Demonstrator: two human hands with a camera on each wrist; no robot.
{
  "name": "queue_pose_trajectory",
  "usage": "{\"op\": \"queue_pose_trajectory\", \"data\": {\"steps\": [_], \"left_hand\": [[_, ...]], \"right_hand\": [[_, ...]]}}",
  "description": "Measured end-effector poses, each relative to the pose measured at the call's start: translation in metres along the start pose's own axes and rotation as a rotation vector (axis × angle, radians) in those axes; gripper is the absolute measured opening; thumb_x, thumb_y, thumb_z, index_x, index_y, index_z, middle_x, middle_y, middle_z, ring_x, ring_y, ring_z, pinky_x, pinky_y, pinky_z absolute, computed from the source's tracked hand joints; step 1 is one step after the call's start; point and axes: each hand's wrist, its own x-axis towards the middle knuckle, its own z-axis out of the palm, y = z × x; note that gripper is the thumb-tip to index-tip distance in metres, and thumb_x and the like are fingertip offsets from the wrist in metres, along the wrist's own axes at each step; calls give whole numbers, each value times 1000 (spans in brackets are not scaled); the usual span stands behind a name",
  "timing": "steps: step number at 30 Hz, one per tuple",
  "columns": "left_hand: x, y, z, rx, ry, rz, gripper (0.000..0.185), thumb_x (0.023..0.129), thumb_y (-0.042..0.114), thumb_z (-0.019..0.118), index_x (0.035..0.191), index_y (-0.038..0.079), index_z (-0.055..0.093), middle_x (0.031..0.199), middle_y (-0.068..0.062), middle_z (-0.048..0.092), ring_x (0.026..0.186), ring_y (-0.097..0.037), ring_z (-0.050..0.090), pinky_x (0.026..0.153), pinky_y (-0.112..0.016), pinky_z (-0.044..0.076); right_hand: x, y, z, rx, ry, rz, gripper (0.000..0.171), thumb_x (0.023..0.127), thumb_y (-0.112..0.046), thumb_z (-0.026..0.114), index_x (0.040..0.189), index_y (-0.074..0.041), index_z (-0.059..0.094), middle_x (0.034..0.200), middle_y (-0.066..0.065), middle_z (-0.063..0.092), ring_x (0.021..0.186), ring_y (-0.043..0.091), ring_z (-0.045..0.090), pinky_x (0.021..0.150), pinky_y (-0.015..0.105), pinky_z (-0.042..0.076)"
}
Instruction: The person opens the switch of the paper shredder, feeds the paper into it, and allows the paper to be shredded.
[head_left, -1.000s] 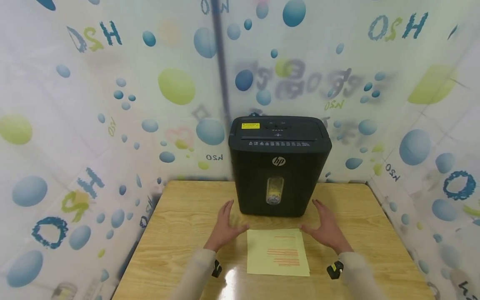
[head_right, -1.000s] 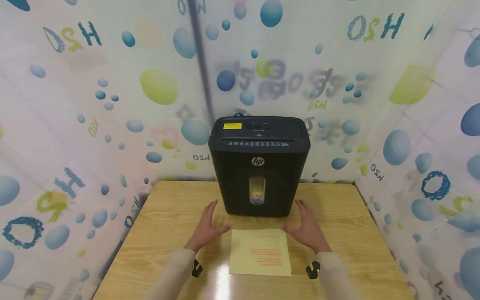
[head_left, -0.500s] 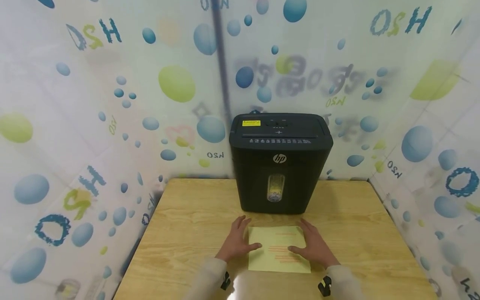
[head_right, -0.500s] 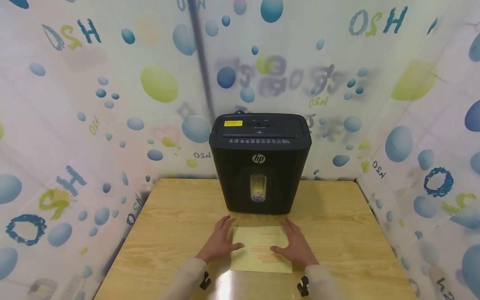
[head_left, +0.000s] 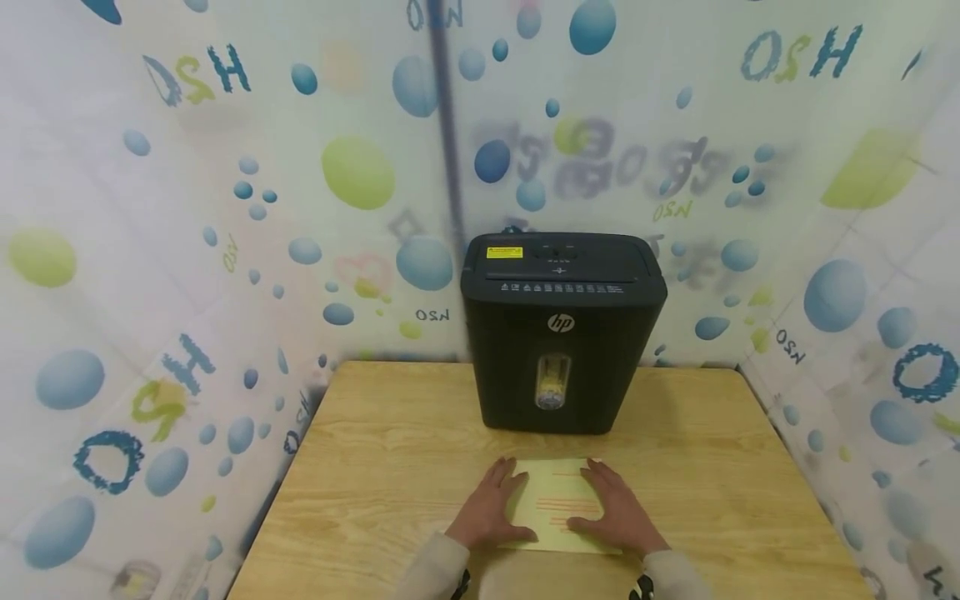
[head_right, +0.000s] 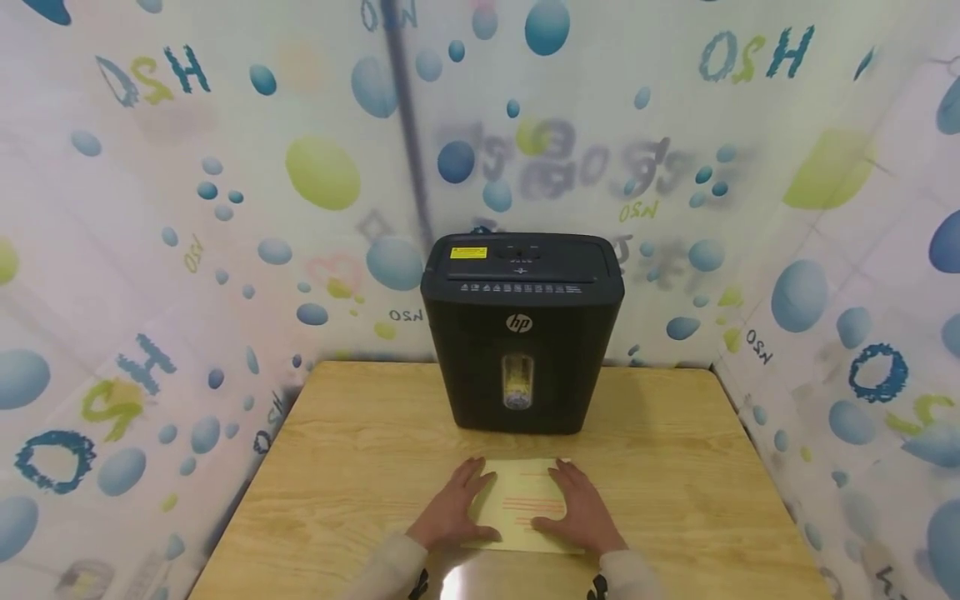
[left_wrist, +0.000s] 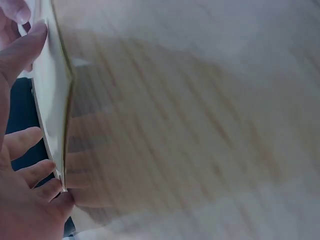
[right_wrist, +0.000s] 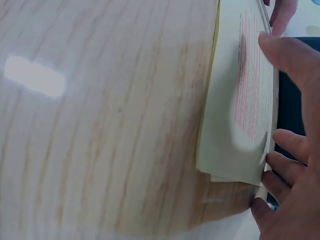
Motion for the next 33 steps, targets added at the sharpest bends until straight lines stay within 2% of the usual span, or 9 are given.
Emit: {"op": "queue_pose_trajectory", "data": {"steps": [6,15,21,25,30,33], "left_hand": [[-2,1,3,7,-6,-21,98,71,63,85,149,14,53,165,-16,34,154,-39,30,117,-53,40],[-2,1,4,-11,11,-23,97,69,61,87,148,14,55,165,-16,35,153,-40,32,117,-54,40],[-3,0,5,-23,12,-25,97,69,62,87,148,14,55,165,-15,35,153,-40,31,116,-54,41],[-3,-1,6,-37,16,-25,98,69,62,87,148,15,55,165,-15,34,153,-41,31,116,-55,41],[-4,-1,7,-48,19,-31,98,68,61,88,148,15,55,165,-14,34,153,-40,30,115,-55,42],[-4,-1,6,-55,19,-28,97,69,60,88,148,15,55,165,-14,34,153,-40,30,115,-55,42]], "right_hand": [[-2,-3,2,-25,24,-2,87,79,-45,86,143,3,53,158,26,42,146,50,38,112,67,37],[-6,-3,6,-18,66,-28,80,81,-43,85,139,4,58,157,27,43,144,52,39,108,70,40],[-6,-4,6,2,45,13,80,81,-44,85,140,3,58,158,26,42,146,51,37,110,69,38],[-4,-4,8,18,64,36,83,79,-42,87,145,-3,55,156,24,44,143,51,40,108,70,40],[4,-5,9,17,142,57,82,78,-25,90,148,-6,51,141,20,59,130,45,52,106,66,44],[10,-5,7,41,176,121,78,78,-14,88,146,-5,52,125,20,66,118,41,58,98,61,50]]}}
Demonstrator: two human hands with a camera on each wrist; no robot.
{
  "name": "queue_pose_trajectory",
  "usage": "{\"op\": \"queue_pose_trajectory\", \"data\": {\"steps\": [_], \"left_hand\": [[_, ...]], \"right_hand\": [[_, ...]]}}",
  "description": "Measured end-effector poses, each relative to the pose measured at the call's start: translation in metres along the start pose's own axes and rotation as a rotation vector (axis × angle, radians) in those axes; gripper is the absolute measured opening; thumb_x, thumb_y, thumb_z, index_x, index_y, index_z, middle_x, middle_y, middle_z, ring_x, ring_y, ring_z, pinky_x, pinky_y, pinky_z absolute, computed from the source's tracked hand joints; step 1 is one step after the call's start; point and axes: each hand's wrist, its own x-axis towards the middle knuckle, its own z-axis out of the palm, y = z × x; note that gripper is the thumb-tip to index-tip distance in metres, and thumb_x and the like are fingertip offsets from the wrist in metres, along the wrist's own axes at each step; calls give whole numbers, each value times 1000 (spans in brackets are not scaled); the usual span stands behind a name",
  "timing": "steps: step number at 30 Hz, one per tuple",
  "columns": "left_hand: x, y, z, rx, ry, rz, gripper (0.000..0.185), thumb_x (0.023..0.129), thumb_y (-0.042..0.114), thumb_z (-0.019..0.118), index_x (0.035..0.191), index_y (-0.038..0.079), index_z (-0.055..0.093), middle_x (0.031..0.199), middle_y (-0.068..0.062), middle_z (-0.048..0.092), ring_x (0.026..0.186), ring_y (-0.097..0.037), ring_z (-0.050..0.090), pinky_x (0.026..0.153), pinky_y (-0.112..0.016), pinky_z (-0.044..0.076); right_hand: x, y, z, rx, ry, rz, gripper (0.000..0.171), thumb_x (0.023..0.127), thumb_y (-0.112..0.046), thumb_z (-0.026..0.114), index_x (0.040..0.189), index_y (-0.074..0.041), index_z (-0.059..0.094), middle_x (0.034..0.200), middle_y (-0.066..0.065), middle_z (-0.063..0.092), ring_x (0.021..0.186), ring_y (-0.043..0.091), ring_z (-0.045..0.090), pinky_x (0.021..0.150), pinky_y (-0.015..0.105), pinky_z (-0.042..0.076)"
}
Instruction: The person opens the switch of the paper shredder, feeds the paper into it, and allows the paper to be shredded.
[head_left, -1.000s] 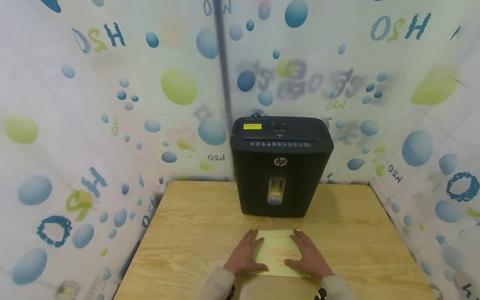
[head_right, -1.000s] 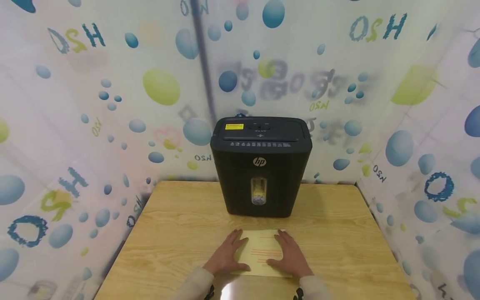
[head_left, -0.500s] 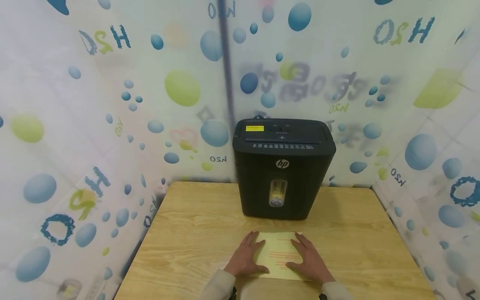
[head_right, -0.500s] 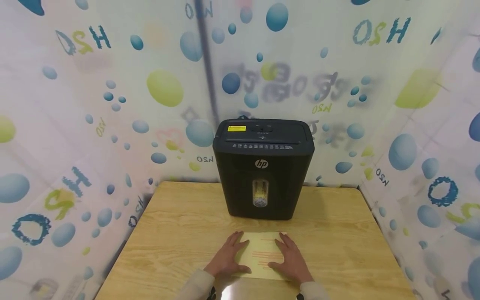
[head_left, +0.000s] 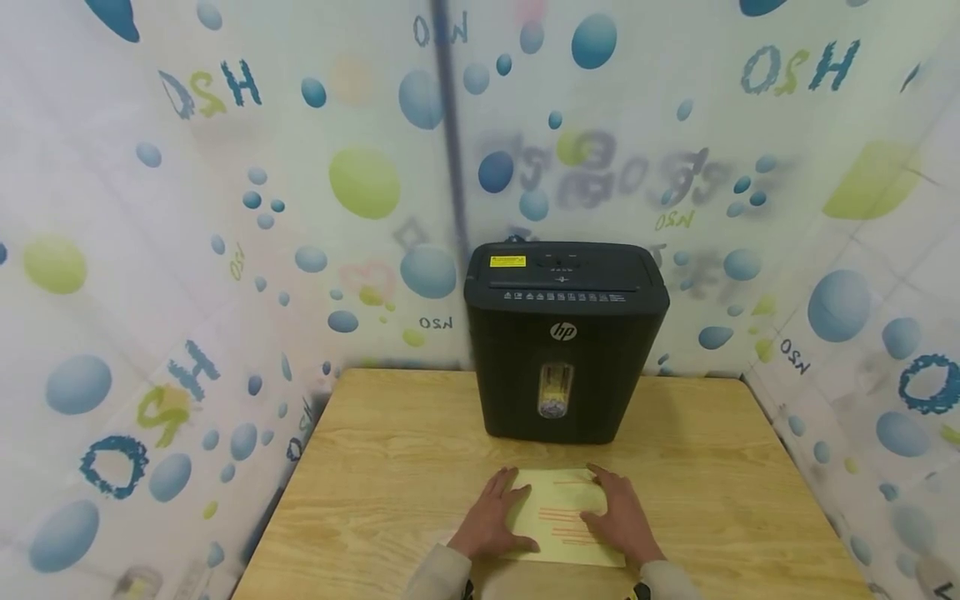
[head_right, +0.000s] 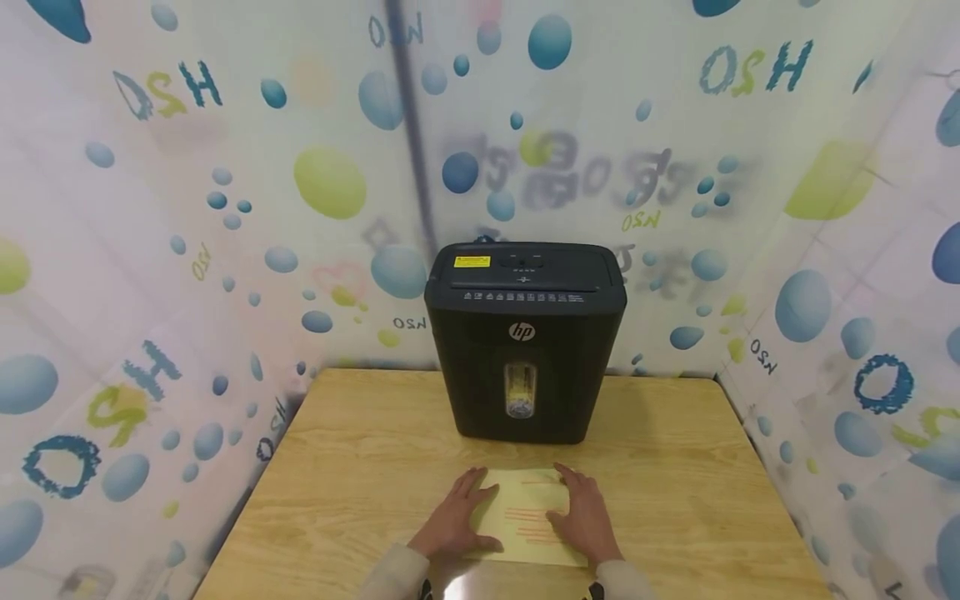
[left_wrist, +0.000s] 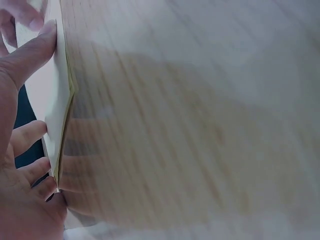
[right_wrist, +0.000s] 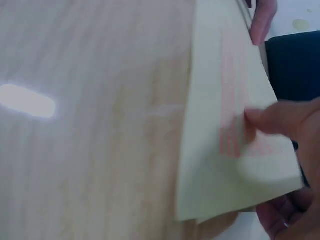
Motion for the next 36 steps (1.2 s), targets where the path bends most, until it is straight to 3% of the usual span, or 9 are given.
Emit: {"op": "queue_pose_trajectory", "data": {"steps": [4,9,13,17,22,24,27,32,36], "left_hand": [[-1,1,-3,-6,-3,2,97,68,58,89,148,15,54,165,-15,34,153,-40,30,115,-54,43],[0,1,-4,-15,19,1,107,65,56,93,152,12,47,163,-20,32,151,-40,32,110,-50,48],[2,-3,-3,-79,73,-20,122,61,52,96,158,9,35,162,-25,28,148,-43,33,103,-50,54],[4,-9,-3,-200,145,-37,122,65,38,97,161,7,28,160,-29,27,145,-45,37,104,-55,51],[10,-15,-4,-239,254,-36,102,74,20,93,156,3,35,146,-23,47,132,-39,50,105,-52,50],[12,-17,-6,-272,289,-54,93,76,15,91,153,2,40,136,-18,59,125,-36,57,103,-50,52],[14,-19,-10,-397,325,-82,71,79,8,87,141,0,53,113,-14,71,104,-28,69,89,-40,59],[16,-18,-19,-525,333,-102,11,88,6,80,92,2,70,83,-8,72,76,-7,65,67,-24,57],[18,-16,-27,-542,351,-121,26,89,11,79,71,6,61,74,-4,68,69,-1,56,65,-20,54]], "right_hand": [[8,-1,-6,75,1,113,69,82,-7,81,144,-1,51,123,30,66,113,46,63,91,58,54],[10,3,-15,263,-22,223,49,89,-6,76,134,3,60,106,18,73,94,25,68,80,37,57],[9,4,-23,293,-48,240,29,92,-13,76,117,0,73,104,9,76,91,15,67,76,26,54],[9,4,-29,310,-64,240,19,92,-16,77,109,-6,76,97,5,73,88,11,63,76,24,51],[11,7,-32,414,-77,228,18,90,-14,78,108,-7,77,72,-2,49,67,7,43,65,23,39],[12,8,-33,449,-82,216,19,90,-13,78,107,-6,77,70,-3,50,65,6,42,64,22,39],[13,7,-35,474,-96,213,23,90,-14,78,111,-4,76,76,3,62,67,3,48,64,21,44],[14,6,-38,491,-109,242,31,94,-22,76,117,-2,73,105,14,78,83,2,69,74,20,56],[17,4,-38,457,-75,273,21,93,-23,76,94,-3,71,86,7,77,69,3,60,64,20,48]]}}
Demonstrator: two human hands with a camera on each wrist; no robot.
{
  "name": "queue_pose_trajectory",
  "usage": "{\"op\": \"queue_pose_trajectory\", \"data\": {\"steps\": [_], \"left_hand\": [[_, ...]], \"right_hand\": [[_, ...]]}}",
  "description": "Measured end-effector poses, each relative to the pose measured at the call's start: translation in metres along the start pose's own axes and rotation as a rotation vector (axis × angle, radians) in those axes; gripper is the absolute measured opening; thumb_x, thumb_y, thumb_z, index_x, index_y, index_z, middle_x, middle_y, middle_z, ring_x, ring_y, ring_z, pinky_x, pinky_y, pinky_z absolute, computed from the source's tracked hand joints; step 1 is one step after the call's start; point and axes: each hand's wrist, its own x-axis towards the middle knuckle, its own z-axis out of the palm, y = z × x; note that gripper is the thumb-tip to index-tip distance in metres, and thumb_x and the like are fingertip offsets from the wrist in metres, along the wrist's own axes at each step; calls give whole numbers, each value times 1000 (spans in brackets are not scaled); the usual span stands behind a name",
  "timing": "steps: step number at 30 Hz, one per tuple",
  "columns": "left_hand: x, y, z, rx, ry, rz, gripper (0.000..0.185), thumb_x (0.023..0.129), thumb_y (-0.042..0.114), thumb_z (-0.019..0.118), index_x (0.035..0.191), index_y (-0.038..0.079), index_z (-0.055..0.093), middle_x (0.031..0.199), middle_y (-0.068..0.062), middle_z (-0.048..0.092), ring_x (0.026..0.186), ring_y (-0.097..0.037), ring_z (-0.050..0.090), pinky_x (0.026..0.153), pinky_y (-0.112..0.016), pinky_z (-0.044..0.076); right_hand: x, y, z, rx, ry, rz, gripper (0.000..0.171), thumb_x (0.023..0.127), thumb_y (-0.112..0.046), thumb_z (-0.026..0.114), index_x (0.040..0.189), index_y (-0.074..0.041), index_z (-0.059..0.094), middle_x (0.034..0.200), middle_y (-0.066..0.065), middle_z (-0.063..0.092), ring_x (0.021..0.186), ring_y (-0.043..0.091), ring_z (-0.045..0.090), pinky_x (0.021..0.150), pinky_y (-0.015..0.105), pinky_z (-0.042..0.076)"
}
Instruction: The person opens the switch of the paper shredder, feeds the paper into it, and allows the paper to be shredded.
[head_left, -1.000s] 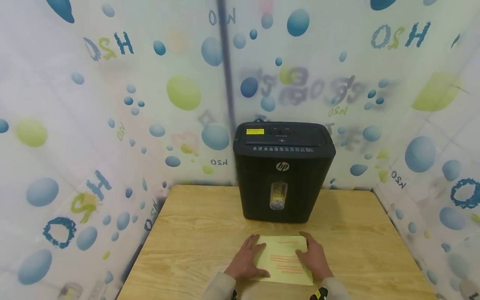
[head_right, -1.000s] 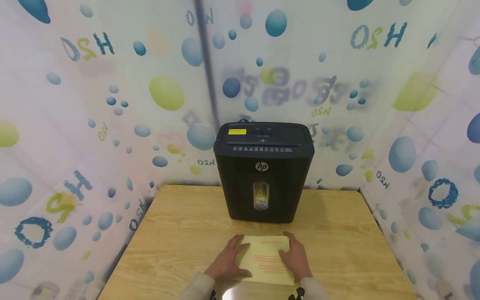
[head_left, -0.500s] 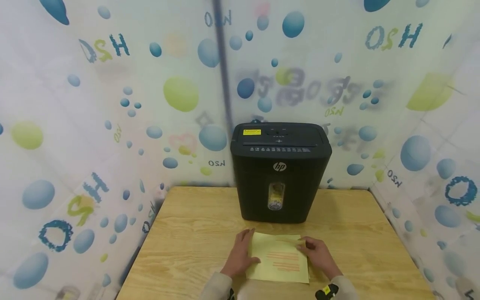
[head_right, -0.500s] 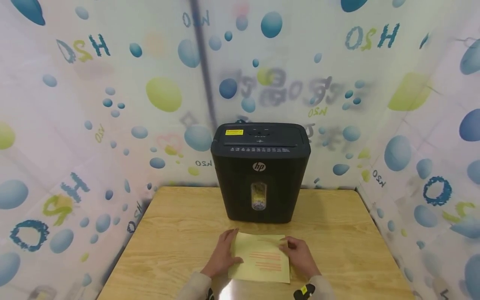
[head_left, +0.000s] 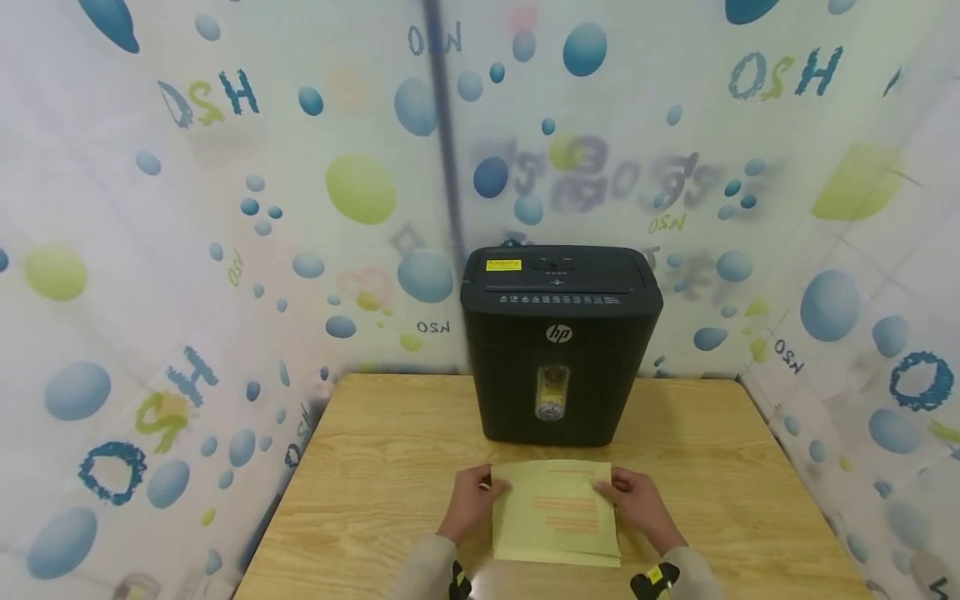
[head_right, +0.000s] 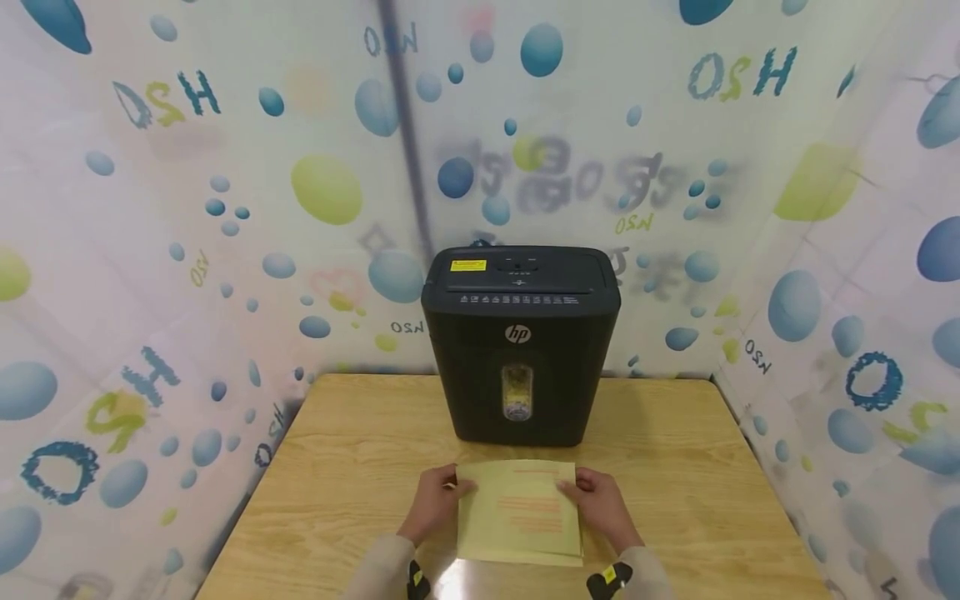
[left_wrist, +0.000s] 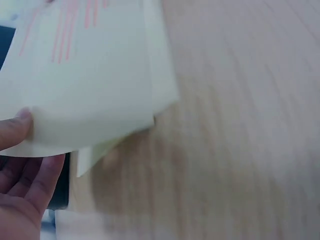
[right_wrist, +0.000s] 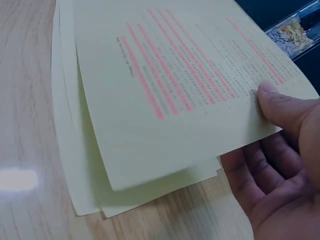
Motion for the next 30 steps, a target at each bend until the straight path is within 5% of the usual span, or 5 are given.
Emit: {"op": "queue_pose_trajectory", "data": {"steps": [3,12,20,24,30], "left_hand": [[3,5,-3,-13,12,-22,37,90,14,79,66,7,52,70,1,62,67,-1,51,64,-19,51],[10,20,-11,-70,8,-33,49,91,18,79,66,6,39,64,7,37,60,-2,35,55,-18,35],[15,28,-16,-91,-4,-25,52,92,20,78,65,7,35,63,6,31,60,-3,33,57,-19,33],[19,34,-19,-101,-4,-13,49,92,19,78,65,4,40,64,5,37,61,-3,37,60,-18,39],[27,43,-23,-117,-10,-15,29,93,22,77,74,4,64,80,-6,72,77,-2,62,79,-25,58]], "right_hand": [[2,-2,0,-34,35,1,25,93,-24,77,82,-4,66,70,0,67,61,6,49,58,21,40],[3,-13,-6,-39,66,-17,41,93,-28,77,72,-5,51,59,-6,37,55,6,33,53,23,31],[6,-22,-12,-41,82,-5,31,92,-37,77,90,-7,74,77,-2,66,70,9,51,64,24,43],[6,-29,-16,-56,78,-4,36,93,-43,75,88,-7,70,76,-1,60,70,11,48,63,26,40],[8,-38,-22,-58,72,-21,45,94,-47,72,82,-6,61,71,-3,47,67,10,41,61,27,35]]}}
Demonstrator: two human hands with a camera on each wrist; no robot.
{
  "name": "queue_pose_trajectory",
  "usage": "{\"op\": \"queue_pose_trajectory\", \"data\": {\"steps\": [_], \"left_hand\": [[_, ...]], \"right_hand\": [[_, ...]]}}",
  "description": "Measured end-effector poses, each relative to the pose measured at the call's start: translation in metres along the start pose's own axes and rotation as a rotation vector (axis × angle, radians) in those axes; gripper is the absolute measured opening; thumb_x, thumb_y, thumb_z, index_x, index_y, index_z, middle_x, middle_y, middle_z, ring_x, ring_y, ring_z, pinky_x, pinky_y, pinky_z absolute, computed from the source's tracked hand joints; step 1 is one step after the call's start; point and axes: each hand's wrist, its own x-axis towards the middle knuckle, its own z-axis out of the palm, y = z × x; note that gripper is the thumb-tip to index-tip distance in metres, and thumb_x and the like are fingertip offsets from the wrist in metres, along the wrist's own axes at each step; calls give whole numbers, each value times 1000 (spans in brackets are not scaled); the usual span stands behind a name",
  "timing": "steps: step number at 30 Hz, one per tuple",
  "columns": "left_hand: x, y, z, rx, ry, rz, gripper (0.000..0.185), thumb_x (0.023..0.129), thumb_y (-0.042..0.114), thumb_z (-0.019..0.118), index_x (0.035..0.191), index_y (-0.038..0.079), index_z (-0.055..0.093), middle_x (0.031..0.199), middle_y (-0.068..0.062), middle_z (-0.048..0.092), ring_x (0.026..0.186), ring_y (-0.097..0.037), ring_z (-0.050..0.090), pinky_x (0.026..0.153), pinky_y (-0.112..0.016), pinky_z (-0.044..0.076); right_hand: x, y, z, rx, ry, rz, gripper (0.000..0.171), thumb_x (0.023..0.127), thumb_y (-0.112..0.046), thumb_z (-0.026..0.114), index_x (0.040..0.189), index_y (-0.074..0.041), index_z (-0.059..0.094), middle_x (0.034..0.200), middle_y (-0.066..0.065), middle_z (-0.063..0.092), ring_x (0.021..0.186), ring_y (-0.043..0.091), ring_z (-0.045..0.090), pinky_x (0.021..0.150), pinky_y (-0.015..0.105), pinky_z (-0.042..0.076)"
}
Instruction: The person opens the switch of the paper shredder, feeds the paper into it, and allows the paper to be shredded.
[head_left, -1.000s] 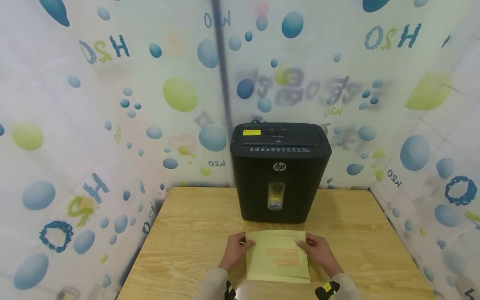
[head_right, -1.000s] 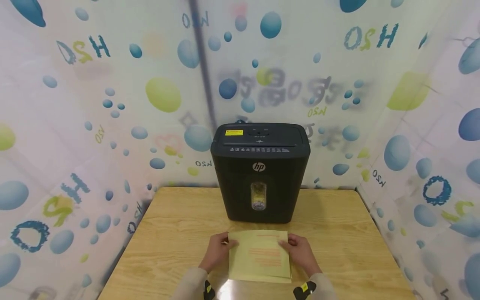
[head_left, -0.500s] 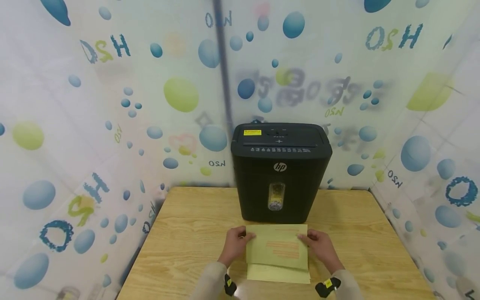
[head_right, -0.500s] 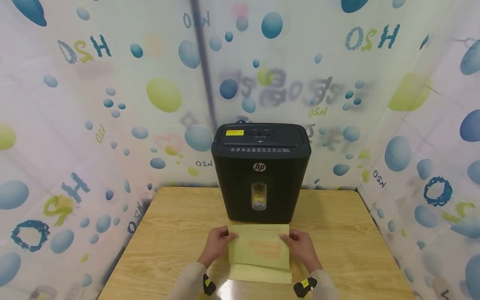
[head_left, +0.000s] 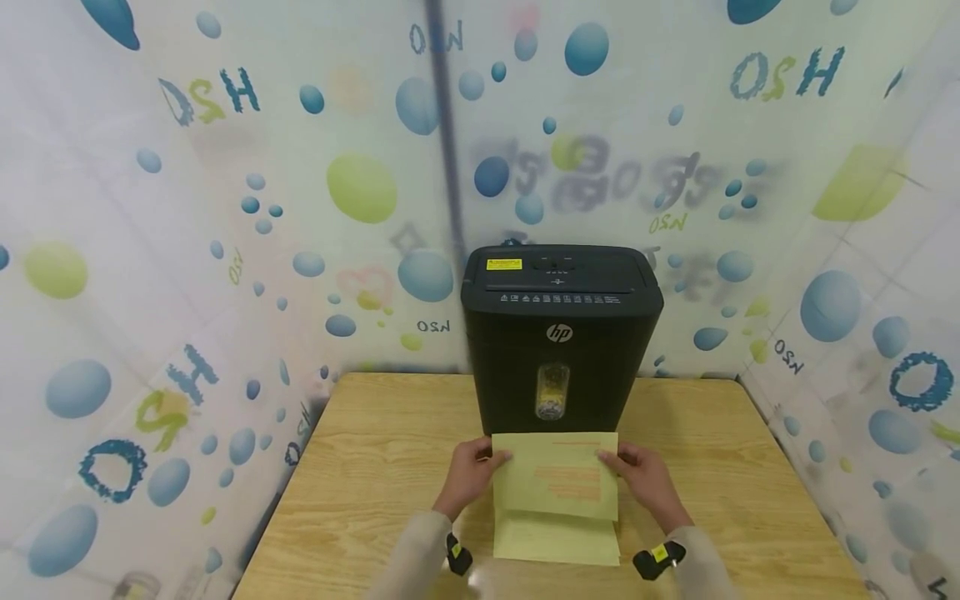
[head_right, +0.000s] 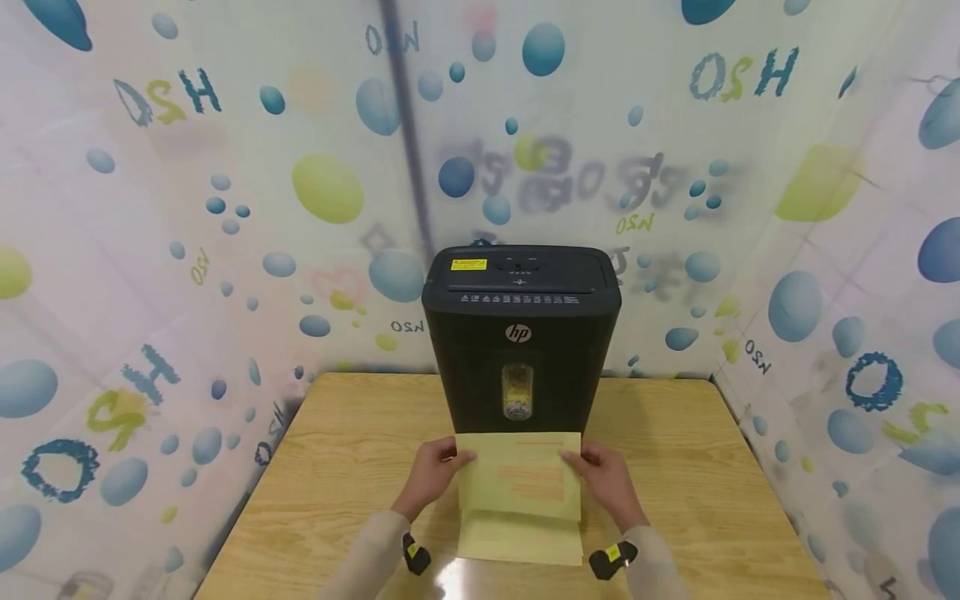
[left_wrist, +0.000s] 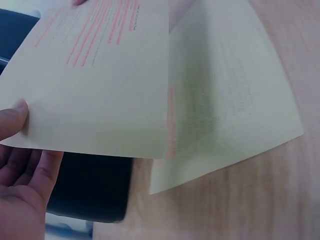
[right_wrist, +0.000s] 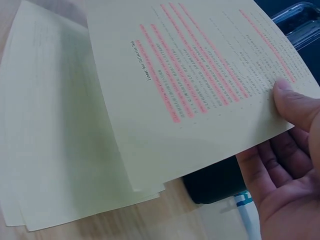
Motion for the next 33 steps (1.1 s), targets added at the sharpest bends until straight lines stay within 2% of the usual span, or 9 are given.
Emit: {"op": "queue_pose_trajectory", "data": {"steps": [2,4,6,9,14,22,26,30,33], "left_hand": [[3,3,-2,5,-2,7,29,94,23,77,75,4,64,84,-7,74,82,-3,65,83,-27,59],[5,6,-3,14,-5,11,38,94,24,76,70,4,55,73,-3,64,76,-3,59,81,-27,58],[7,9,-5,15,-6,12,41,94,25,76,68,6,50,68,3,55,73,-3,54,79,-26,57],[11,14,-8,21,-3,20,48,94,27,76,67,8,41,65,5,35,66,-6,41,76,-25,54],[20,25,-13,5,23,55,52,93,25,77,66,9,36,64,5,24,61,-5,29,67,-23,43],[33,40,-21,-2,62,111,53,93,25,78,64,9,36,62,5,26,58,-6,26,56,-22,27],[38,50,-24,19,80,142,52,93,26,78,65,10,37,62,4,28,58,-6,28,57,-22,27],[41,59,-27,21,90,144,52,93,28,78,65,11,38,61,3,30,57,-7,30,55,-22,29],[43,68,-30,21,91,145,51,93,29,77,65,12,38,61,3,29,56,-8,29,56,-23,29]], "right_hand": [[2,-2,-2,8,3,-12,45,93,-48,73,81,-6,60,70,-3,46,66,10,41,60,26,35],[2,-6,-4,11,0,-17,47,92,-50,73,82,-6,60,71,-3,46,68,11,41,61,27,35],[2,-10,-7,7,-1,-21,50,92,-52,73,80,-6,57,70,-3,44,67,11,40,60,27,34],[4,-16,-10,3,-7,-25,50,92,-55,71,84,-7,61,73,-2,49,69,12,42,62,28,35],[11,-28,-15,-4,6,-48,45,92,-54,71,91,-9,70,77,-1,57,72,14,46,64,28,37],[20,-50,-24,12,29,-42,43,93,-51,72,104,-9,76,86,0,71,80,15,55,73,29,44],[23,-61,-30,19,45,-87,42,94,-46,72,106,-6,76,88,1,72,81,16,55,75,28,45],[24,-71,-36,-2,50,-123,43,94,-49,71,107,-8,77,89,0,73,82,16,55,76,28,45],[24,-79,-41,-22,59,-141,44,94,-53,71,102,-10,76,84,1,70,79,17,52,72,29,42]]}}
